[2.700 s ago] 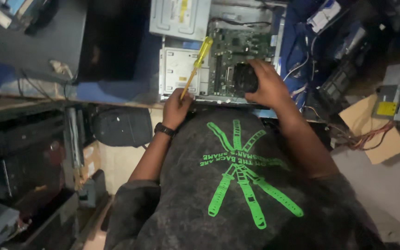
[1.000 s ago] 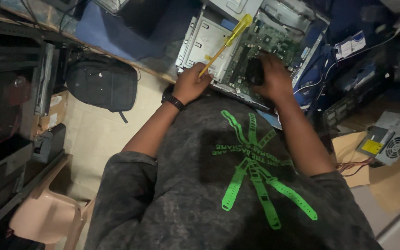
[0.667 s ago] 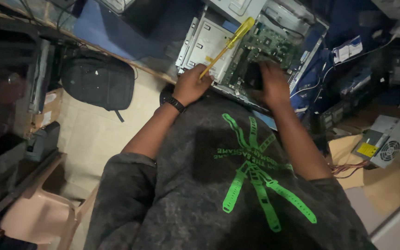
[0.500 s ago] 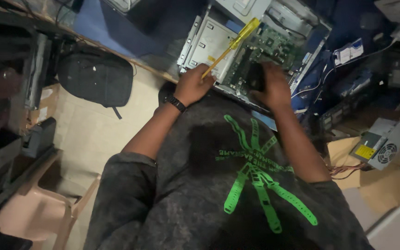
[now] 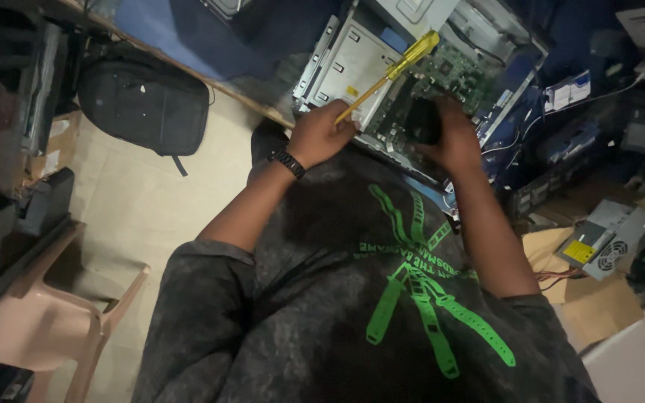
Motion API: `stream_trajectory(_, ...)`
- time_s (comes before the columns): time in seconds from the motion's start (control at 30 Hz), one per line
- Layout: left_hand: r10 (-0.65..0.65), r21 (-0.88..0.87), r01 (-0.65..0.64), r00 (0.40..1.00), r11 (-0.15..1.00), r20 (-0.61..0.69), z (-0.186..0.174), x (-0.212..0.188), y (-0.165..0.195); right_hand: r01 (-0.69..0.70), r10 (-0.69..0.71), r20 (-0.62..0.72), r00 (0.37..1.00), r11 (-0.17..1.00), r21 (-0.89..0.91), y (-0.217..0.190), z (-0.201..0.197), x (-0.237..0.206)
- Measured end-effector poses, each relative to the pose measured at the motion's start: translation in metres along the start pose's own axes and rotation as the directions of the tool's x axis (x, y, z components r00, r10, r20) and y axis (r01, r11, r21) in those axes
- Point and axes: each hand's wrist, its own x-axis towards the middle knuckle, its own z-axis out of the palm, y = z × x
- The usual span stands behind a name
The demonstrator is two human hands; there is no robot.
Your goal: The person uses a yellow screwdriver to remove screws from a motherboard inside an open computer case. The person then removes the motherboard from the case and places it on the workbench.
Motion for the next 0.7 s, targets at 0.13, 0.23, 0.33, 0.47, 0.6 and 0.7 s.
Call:
stream_trajectory(0.13,0.06,-0.003,-0.06,0.998,0.998,-0.018,0.004,0.001,-0.006,-0.068,0.066,0.024,0.998,0.992,0.103,-0.008,-0.01,0.002)
stream_trajectory(0.23,0.088,0.021,-0.087,0.995,0.996,-0.041,0.01,0.003,-0.014,0.005,-0.005,0.004,1.0,0.988,0.152,-0.014,-0.016,0.003)
stream_trajectory(0.33,0.078,-0.049,-0.078,0.997,0.996,0.006,0.012,0.005,-0.018,-0.033,0.03,0.024,0.999,0.989,0.142,-0.012,-0.019,-0.001)
stream_trajectory(0.47,-0.023,-0.098,0.036,0.991,0.995,0.13,0.007,0.004,-0.008,-0.006,0.029,-0.159,0.987,0.99,0.14,0.001,-0.016,-0.012)
stream_trajectory(0.6,0.2,-0.069,-0.188,0.947,0.98,0.25,0.009,0.01,0.027,0.015,0.245,-0.129,0.961,0.422,0.907,0.009,-0.026,-0.026)
stream_trajectory(0.7,0.254,-0.063,-0.25,0.883,0.966,0.394,0.022,0.027,0.066,0.143,0.321,-0.179,0.93,0.132,0.981,0.001,-0.058,-0.048)
